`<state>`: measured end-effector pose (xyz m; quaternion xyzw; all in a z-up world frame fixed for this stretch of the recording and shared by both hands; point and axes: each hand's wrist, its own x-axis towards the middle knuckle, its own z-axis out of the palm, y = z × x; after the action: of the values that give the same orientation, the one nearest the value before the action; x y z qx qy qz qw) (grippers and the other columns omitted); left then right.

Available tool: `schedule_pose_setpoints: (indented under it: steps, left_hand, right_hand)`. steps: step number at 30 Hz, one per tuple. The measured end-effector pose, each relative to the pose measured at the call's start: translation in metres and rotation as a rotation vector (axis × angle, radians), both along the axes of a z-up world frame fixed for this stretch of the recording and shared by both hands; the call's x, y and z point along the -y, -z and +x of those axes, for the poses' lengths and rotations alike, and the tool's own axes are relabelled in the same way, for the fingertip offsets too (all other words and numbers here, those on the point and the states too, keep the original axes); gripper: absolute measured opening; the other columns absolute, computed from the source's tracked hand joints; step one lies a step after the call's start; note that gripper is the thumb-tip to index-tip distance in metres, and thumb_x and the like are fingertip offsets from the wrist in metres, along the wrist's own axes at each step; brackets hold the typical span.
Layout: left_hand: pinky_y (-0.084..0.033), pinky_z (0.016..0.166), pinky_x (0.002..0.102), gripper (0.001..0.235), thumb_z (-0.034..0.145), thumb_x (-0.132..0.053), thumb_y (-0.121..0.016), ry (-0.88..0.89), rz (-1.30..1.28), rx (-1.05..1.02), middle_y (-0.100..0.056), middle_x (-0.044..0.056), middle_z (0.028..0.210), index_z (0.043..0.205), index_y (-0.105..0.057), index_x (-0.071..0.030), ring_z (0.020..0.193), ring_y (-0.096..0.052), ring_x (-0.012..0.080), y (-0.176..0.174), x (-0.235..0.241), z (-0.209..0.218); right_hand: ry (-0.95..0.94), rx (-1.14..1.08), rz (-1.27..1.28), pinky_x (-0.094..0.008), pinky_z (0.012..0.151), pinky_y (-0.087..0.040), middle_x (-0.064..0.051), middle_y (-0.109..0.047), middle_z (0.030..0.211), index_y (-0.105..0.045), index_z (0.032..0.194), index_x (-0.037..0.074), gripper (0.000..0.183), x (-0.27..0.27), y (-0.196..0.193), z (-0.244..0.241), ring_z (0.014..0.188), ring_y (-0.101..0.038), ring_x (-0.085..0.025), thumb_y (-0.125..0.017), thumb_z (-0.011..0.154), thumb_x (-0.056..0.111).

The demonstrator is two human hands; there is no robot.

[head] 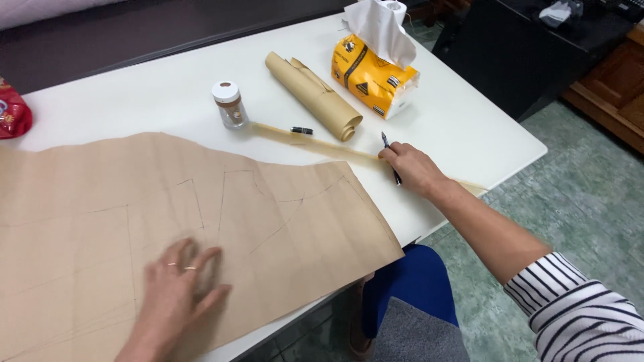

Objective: The person uses a pen and a yellow ruler to draw straight lines and curves on a large sheet of brown paper. They adjust the ruler and a curved template to create a pattern, likely for sewing, on a white table.

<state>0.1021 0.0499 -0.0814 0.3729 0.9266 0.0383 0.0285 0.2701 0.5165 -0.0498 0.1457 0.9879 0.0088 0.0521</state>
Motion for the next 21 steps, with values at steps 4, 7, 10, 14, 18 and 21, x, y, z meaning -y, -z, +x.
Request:
schedule_pose_setpoints:
  steps: [4, 7, 10, 14, 18, 21]
  left_hand:
    - [-0.005, 0.107, 0.065, 0.066, 0.081, -0.061, -0.059, 0.264, 0.076, 0.185, -0.018, 0.011, 0.155, 0.139, -0.042, -0.036, 0.144, -0.010, 0.0280, -0.019, -0.030, 0.036]
    - [0.001, 0.104, 0.069, 0.068, 0.084, -0.067, -0.048, 0.295, 0.076, 0.099, -0.011, 0.008, 0.158, 0.145, -0.033, -0.040, 0.144, -0.007, 0.0270, 0.003, -0.038, 0.046]
    - [-0.004, 0.102, 0.071, 0.067, 0.084, -0.068, -0.045, 0.260, 0.086, 0.028, -0.014, 0.007, 0.158, 0.145, -0.034, -0.041, 0.145, -0.009, 0.0276, 0.002, -0.047, 0.057]
    - [-0.007, 0.101, 0.074, 0.067, 0.085, -0.069, -0.041, 0.171, -0.002, 0.051, -0.008, 0.005, 0.159, 0.145, -0.029, -0.042, 0.146, -0.006, 0.0290, -0.004, -0.063, 0.074]
    - [-0.005, 0.102, 0.074, 0.067, 0.085, -0.071, -0.034, 0.140, -0.079, 0.084, -0.005, 0.003, 0.159, 0.147, -0.022, -0.046, 0.146, -0.002, 0.0286, -0.004, -0.069, 0.092]
    - [-0.006, 0.101, 0.074, 0.068, 0.086, -0.072, -0.033, 0.166, -0.092, 0.059, -0.004, 0.002, 0.159, 0.147, -0.021, -0.045, 0.146, -0.001, 0.0283, -0.006, -0.070, 0.094]
  right_hand:
    - [0.215, -0.025, -0.229, -0.037, 0.070, -0.041, -0.008, -0.048, 0.098, -0.048, 0.097, 0.012, 0.014, 0.011, -0.015, 0.019, 0.086, -0.051, -0.025, -0.036, 0.095, 0.019]
    - [0.199, -0.129, -0.249, -0.034, 0.067, -0.041, -0.006, -0.048, 0.096, -0.048, 0.092, 0.014, 0.014, 0.015, -0.025, 0.048, 0.077, -0.048, -0.023, -0.043, 0.085, 0.004]
    - [0.182, -0.281, -0.265, -0.035, 0.064, -0.041, -0.007, -0.047, 0.094, -0.048, 0.094, 0.011, 0.024, 0.020, -0.026, 0.076, 0.070, -0.046, -0.024, -0.044, 0.079, -0.007]
    - [0.346, -0.420, -0.368, -0.040, 0.091, -0.054, -0.011, -0.059, 0.111, -0.058, 0.108, 0.007, 0.017, 0.065, -0.042, 0.095, 0.097, -0.060, -0.023, -0.046, 0.096, 0.003]
    - [0.333, -0.554, -0.440, -0.043, 0.092, -0.052, -0.012, -0.061, 0.114, -0.058, 0.120, 0.007, 0.026, 0.113, -0.040, 0.109, 0.103, -0.063, -0.027, -0.047, 0.097, 0.011]
    - [0.288, -0.639, -0.429, -0.045, 0.100, -0.046, -0.013, -0.062, 0.114, -0.058, 0.122, 0.006, 0.034, 0.130, -0.022, 0.117, 0.109, -0.059, -0.027, -0.050, 0.090, 0.002]
